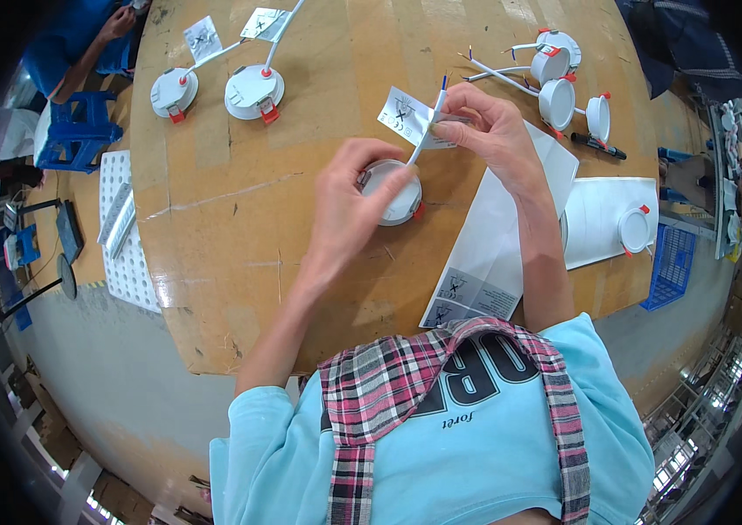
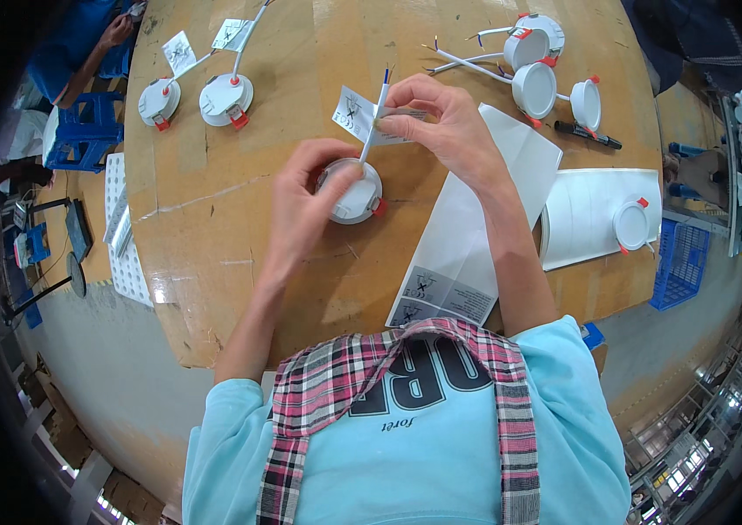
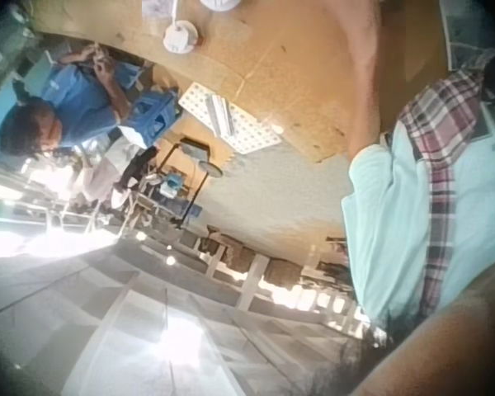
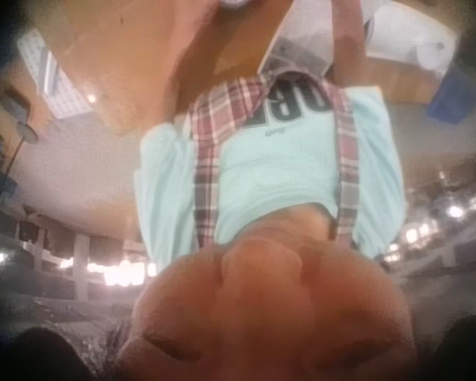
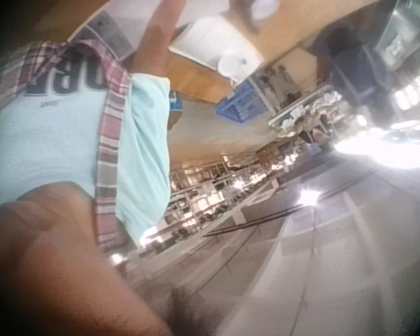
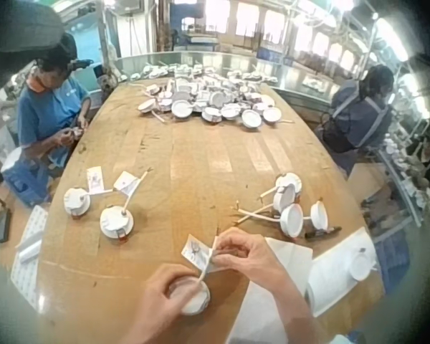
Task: The recorder is peeling labels from a sheet and applying them to small circular electronic components.
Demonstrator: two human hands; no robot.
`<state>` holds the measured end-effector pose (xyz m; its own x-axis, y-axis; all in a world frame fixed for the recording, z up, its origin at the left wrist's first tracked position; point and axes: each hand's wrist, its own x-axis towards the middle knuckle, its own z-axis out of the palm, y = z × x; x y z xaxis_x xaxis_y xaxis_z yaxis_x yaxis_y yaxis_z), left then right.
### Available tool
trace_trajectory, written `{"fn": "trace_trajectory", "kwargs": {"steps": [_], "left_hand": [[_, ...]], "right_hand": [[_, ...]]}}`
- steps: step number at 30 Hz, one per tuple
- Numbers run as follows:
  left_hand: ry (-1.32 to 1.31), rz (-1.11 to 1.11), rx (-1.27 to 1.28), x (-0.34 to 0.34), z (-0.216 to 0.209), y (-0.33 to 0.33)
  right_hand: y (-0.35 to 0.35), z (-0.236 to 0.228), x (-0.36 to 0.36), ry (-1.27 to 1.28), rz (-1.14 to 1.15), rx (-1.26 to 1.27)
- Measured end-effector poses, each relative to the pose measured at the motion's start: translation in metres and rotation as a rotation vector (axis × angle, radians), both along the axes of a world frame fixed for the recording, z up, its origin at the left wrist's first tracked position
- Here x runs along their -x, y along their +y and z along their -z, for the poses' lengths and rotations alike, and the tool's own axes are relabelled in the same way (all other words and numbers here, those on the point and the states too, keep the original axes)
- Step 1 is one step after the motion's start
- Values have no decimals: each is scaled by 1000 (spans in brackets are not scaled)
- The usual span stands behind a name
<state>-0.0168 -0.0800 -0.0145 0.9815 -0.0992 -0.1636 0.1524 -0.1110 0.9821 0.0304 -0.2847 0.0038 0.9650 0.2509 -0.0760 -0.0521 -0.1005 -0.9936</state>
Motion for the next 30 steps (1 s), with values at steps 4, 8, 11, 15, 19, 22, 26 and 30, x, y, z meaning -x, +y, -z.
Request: {"fn": "trace_trajectory", "kwargs": {"steps": [4, 8, 11, 15, 19, 22, 26, 30], "left_hand": [[-418, 100, -304, 4, 7, -7], [-270, -10, -184, 4, 5, -9], [-252, -85, -118, 4, 4, -17], [-344, -115, -182, 6, 4, -27], [-402, -121, -251, 9, 5, -31], [-441, -128, -308, 8, 7, -31], [-466, -139, -315, 8, 9, -31], [-479, -107, -306, 6, 11, -29]], "right_hand": [[10, -5, 3, -183, 106, 150], [25, -36, 12, -473, 436, 458], [24, -45, 21, -358, 396, 369], [31, -34, 24, -227, 353, 239], [33, -29, 23, -108, 354, 98], [34, -31, 24, -66, 349, 90], [36, -29, 24, -67, 341, 44], [37, -28, 25, -49, 346, -6]]}}
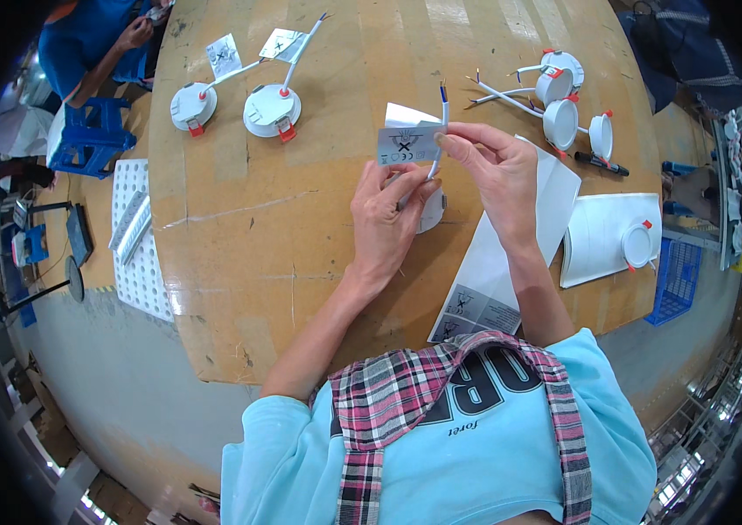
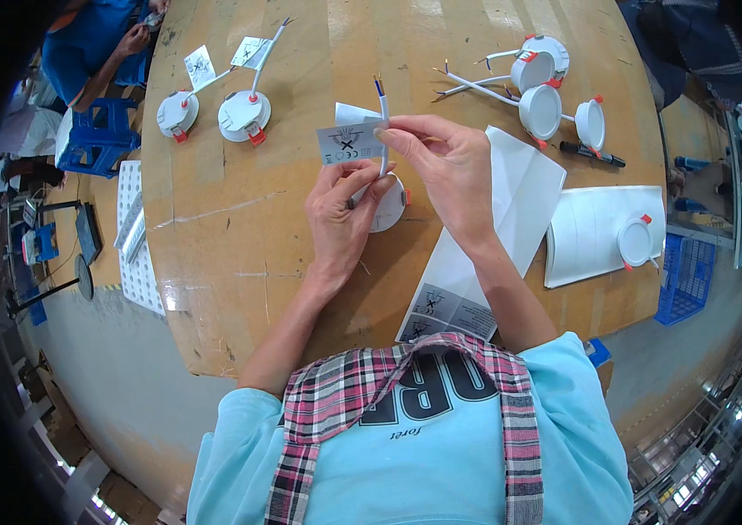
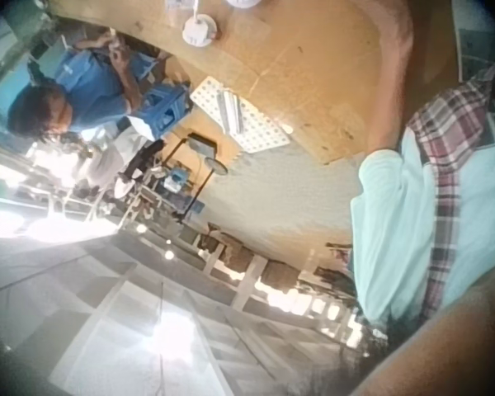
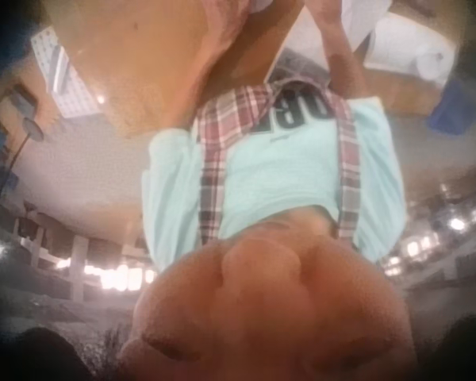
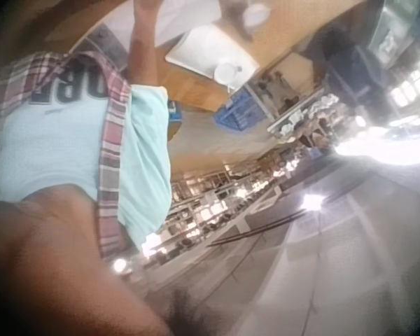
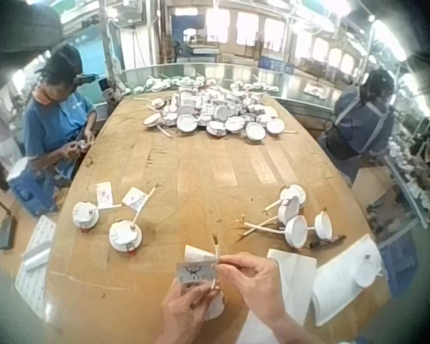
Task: The recorder is peeling labels from a sheet and applying them to small circular electronic components.
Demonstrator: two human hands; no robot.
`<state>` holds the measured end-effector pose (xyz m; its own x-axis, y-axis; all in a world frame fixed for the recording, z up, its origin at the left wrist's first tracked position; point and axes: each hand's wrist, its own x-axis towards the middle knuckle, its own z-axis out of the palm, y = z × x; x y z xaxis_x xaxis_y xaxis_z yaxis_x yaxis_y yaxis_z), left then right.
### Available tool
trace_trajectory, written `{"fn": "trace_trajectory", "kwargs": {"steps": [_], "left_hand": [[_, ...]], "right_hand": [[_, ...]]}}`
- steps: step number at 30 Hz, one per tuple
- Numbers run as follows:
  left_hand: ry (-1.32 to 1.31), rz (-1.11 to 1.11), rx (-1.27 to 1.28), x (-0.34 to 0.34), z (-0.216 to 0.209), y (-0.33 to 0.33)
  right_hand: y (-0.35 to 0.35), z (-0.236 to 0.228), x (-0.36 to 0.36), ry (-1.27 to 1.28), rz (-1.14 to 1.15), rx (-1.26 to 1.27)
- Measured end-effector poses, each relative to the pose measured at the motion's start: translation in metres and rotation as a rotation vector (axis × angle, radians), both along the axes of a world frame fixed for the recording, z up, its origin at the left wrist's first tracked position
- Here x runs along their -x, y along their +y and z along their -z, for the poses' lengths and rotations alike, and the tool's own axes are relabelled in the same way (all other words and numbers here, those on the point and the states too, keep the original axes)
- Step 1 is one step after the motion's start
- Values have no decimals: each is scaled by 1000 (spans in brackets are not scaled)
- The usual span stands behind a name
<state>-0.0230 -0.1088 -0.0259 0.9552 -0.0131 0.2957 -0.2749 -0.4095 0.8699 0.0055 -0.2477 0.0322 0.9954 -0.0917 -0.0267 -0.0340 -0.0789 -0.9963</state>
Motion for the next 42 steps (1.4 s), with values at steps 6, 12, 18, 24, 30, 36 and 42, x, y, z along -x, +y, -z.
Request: {"fn": "trace_trajectory", "kwargs": {"steps": [6, 12, 18, 24, 30, 36, 42], "left_hand": [[19, 35, -19, -1, 3, 3], [-2, 38, -20, -2, 6, 5], [-28, 27, -36, -3, 4, 4], [-18, 46, -13, -4, 5, 4], [-24, 34, -31, -4, 4, 4], [-44, 40, -41, -5, 2, 4], [-32, 23, 15, -4, 4, 2]], "right_hand": [[0, 4, 0, 17, 5, -2], [3, 5, 0, 10, 22, -42], [4, 9, 1, 6, 38, -68], [5, 9, 1, 7, 49, -118], [7, 10, 1, 0, 49, -138], [7, 9, 1, 1, 51, -159], [9, 12, 2, 6, 42, -167]]}}
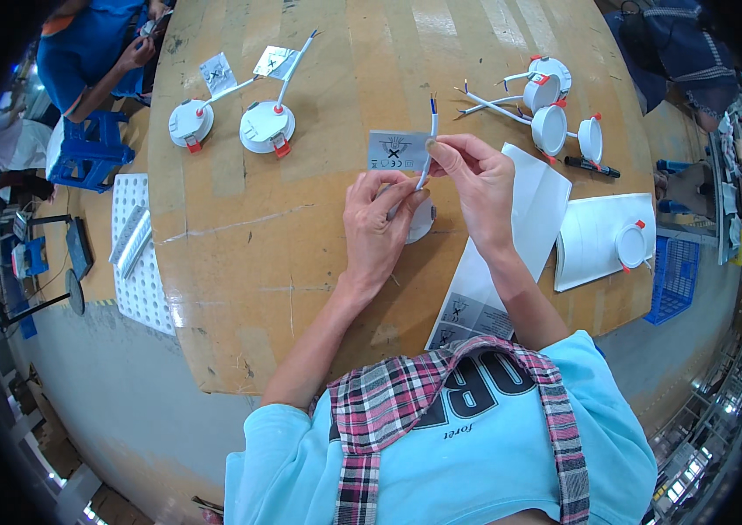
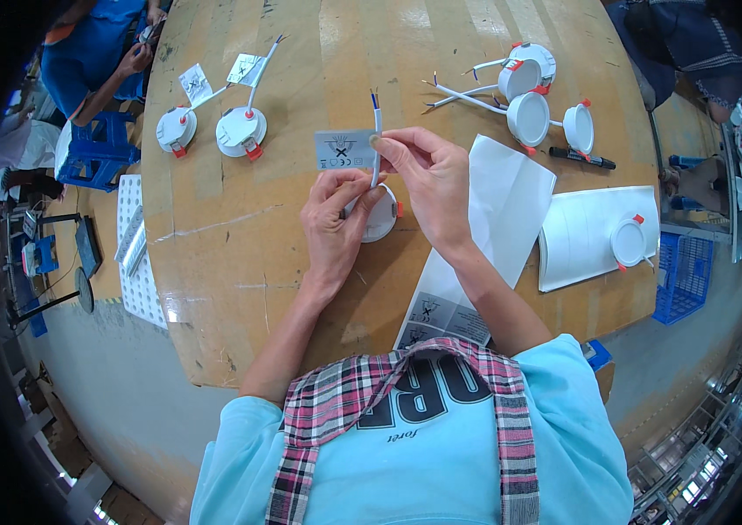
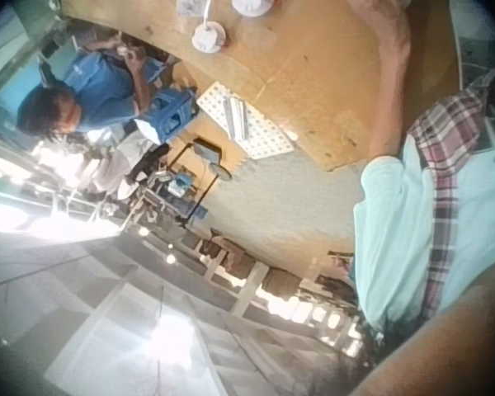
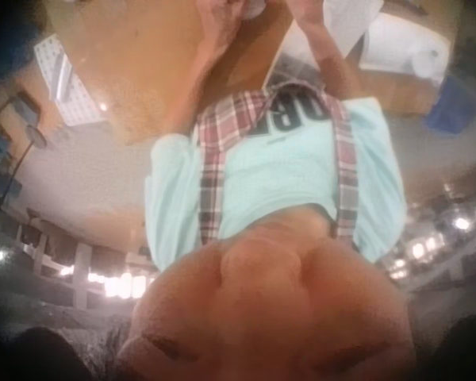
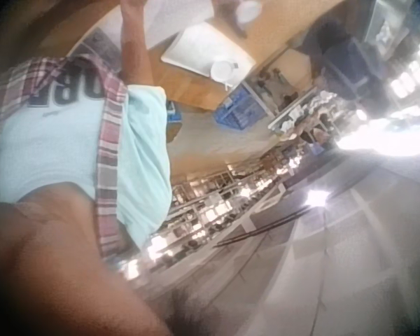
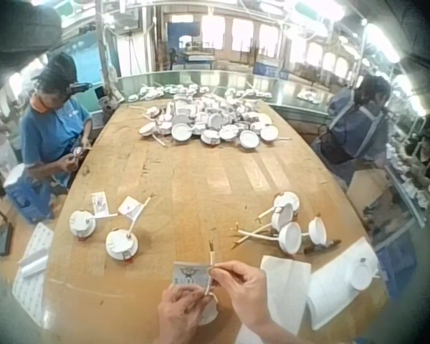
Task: The recorder is peeling labels from a sheet and applying them to small circular electronic components.
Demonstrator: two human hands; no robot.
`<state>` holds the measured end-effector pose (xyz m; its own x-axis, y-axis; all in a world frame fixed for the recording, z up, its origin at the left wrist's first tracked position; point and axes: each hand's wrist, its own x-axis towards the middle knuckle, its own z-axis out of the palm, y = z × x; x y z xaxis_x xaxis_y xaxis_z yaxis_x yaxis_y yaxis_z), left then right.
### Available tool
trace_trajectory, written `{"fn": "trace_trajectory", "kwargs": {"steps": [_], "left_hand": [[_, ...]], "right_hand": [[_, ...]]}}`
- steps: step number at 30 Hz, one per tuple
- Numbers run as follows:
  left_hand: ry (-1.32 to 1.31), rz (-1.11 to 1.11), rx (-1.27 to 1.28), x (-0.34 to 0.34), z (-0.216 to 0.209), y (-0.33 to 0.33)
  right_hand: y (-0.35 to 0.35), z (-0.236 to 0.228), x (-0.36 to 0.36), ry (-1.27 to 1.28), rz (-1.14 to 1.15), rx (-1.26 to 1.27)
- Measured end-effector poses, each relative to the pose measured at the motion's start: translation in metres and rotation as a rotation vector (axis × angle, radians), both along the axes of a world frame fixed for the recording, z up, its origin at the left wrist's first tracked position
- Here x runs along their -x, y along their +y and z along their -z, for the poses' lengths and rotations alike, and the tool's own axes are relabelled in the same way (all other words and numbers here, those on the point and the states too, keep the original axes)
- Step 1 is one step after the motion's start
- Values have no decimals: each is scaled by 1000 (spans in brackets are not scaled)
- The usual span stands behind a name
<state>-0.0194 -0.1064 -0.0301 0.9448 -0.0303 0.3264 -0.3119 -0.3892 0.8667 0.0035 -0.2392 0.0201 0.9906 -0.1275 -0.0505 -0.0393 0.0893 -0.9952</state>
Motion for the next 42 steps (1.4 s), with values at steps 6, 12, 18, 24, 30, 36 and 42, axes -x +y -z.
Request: {"fn": "trace_trajectory", "kwargs": {"steps": [6, 12, 18, 24, 30, 36, 42], "left_hand": [[8, 9, -49, 1, -5, 1], [-2, -5, -59, 4, -9, -2], [130, -26, 53, 9, -13, 0], [277, -124, 679, -8, -8, 16], [381, 8, 770, -24, -25, 6], [346, -41, 753, -32, -16, 11], [355, -5, 670, -33, -20, 12]], "right_hand": [[0, 3, 0, -2, 4, -7], [1, 3, -1, 0, -2, 12], [1, 6, -1, -2, -11, 30], [0, 1, -1, 11, -57, 12], [3, 0, 0, -11, -61, 30], [5, 5, 0, 7, -27, 45], [3, 5, -3, 30, -1, 42]]}}
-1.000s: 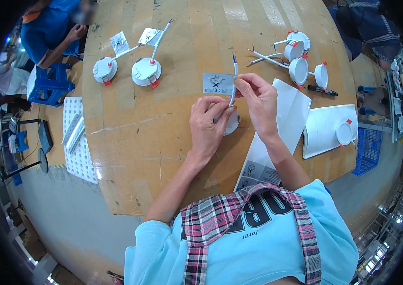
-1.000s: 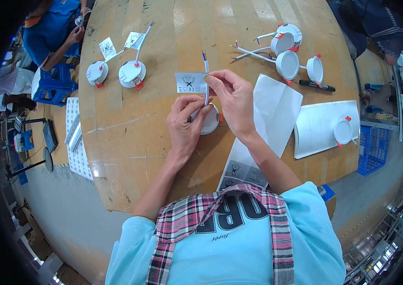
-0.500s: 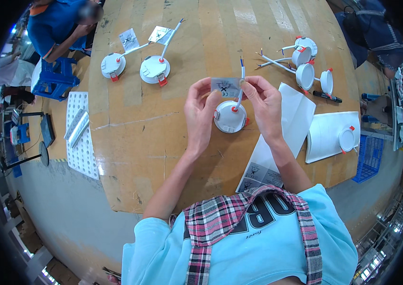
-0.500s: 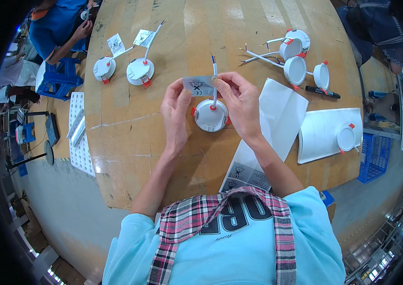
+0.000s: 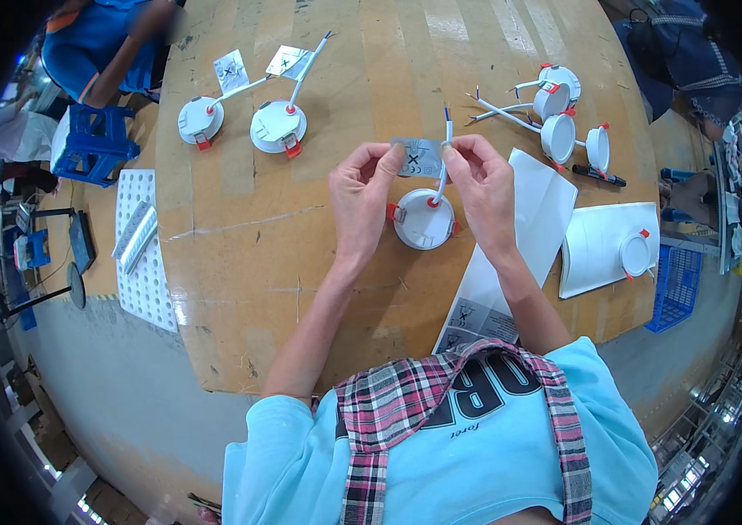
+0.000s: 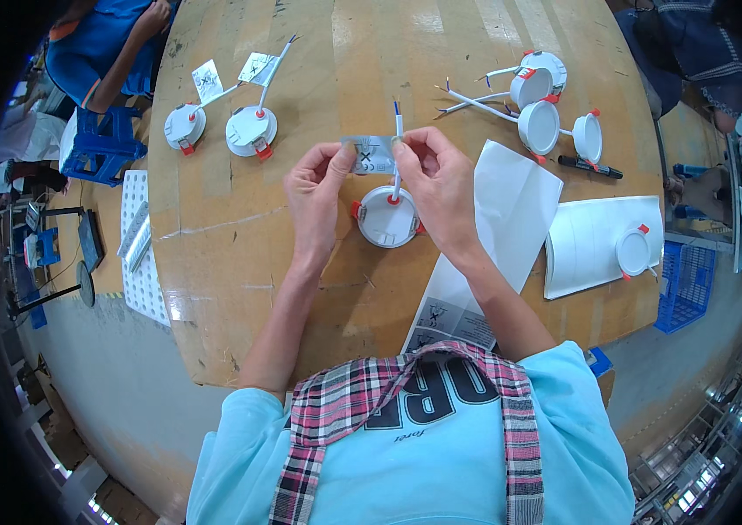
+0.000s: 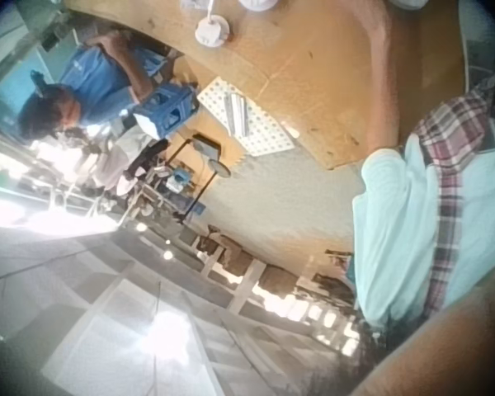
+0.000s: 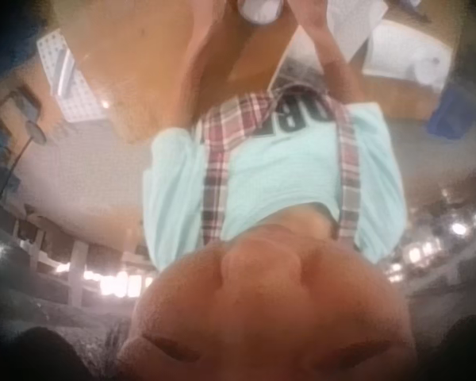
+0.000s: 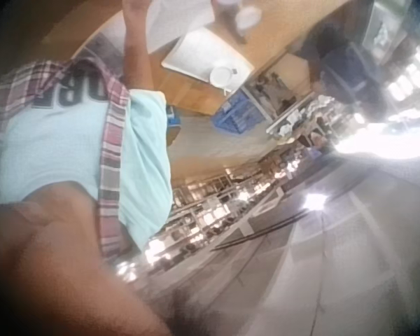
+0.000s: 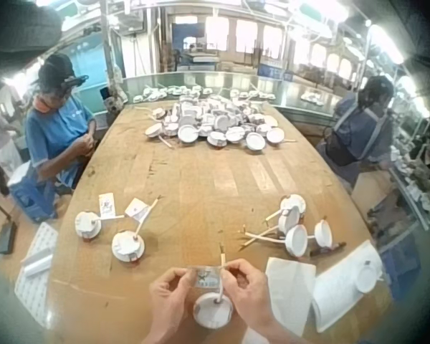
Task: The recorder is peeling labels from a sheet and applying them to small circular electronic components.
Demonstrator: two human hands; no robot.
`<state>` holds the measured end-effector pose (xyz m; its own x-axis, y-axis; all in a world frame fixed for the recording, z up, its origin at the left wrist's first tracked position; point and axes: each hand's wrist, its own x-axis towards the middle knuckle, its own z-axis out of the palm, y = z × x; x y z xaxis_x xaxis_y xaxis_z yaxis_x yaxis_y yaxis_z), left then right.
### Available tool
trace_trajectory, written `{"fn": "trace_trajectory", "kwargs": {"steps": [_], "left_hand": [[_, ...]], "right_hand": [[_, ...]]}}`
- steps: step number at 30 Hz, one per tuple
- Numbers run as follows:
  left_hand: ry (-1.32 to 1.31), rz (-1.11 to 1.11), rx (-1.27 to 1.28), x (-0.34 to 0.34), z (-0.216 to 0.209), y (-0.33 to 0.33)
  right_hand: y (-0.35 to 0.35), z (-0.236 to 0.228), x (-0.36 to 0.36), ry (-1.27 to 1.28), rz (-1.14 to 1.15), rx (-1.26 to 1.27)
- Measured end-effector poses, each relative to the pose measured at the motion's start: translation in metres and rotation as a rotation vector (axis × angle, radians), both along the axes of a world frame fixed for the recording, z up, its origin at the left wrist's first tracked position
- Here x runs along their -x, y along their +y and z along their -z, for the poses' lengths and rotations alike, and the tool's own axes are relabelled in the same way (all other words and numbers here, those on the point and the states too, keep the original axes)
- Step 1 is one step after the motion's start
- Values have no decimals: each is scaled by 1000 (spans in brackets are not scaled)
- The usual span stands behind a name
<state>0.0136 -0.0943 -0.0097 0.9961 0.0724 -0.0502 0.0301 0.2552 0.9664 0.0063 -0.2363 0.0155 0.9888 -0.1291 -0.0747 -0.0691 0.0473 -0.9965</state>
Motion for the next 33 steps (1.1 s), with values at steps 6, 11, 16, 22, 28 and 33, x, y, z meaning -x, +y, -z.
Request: {"fn": "trace_trajectory", "kwargs": {"steps": [6, 11, 16, 22, 28, 33], "left_hand": [[46, 8, 69, -1, -9, -7], [32, 83, 38, -2, -2, -1], [23, 75, 4, -3, -2, 2], [37, 116, 45, -5, -10, 2], [7, 160, -93, -9, -4, 7], [18, 24, -28, -11, -6, 14]], "right_hand": [[0, 1, 0, -2, -24, 33], [-3, -2, 0, -21, -16, 29], [-5, -3, -1, -7, -4, 75], [-6, -5, -3, -3, -28, 48], [-10, 2, -2, -24, -23, 101], [-16, 2, -6, -2, 34, -5]]}}
